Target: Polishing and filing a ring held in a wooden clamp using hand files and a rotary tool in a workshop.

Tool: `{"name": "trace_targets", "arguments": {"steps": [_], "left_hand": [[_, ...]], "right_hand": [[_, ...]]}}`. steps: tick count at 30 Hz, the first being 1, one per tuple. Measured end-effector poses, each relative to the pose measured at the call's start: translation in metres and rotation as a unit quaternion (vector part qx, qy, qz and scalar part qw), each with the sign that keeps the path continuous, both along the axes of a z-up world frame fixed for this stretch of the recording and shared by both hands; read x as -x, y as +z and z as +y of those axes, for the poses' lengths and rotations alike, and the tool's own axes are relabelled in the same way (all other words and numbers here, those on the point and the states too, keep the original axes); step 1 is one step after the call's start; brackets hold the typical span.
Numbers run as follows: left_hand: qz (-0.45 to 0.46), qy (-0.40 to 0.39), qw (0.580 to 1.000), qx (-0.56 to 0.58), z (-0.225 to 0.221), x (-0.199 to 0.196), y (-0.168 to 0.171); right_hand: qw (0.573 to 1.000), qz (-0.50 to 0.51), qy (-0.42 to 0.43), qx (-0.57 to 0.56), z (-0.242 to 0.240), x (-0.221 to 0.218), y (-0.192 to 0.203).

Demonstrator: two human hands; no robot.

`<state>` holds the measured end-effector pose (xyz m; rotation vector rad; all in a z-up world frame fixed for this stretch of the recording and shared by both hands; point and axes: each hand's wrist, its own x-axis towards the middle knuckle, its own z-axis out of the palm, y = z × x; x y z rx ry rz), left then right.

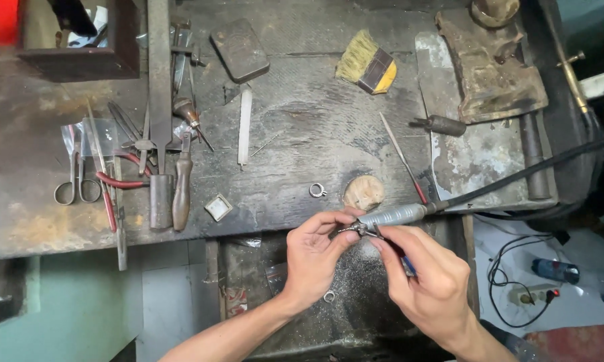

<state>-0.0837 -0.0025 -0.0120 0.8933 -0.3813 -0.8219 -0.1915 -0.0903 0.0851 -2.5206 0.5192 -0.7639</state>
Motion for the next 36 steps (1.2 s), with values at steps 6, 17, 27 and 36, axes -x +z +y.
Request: {"name": "trace_targets", "arguments": {"steps": [6,17,27,36], "left_hand": [[0.007,0.003,1.0,0.022,0.002,-0.001,-0.001],[0.004,-0.001,1.0,0.004,0.006,-0.001,-0.006],[0.024,0.042,0.996,-0.069,0.002,0.001,-0.017],[0.057,0.062,0.996,-0.02,-0.005,-0.004,-0.025]], "right_hand": [[0.999,0.005,-0.032,0.03,0.005,-0.004,-0.009],[0.996,0.073,0.033,0.049,0.005,-0.014,0.004],[0.986,0.094,0.139,-0.018,-0.036,-0.02,-0.017],[0.959,0.159,0.208,0.107,-0.061,-0.025,-0.016]]}}
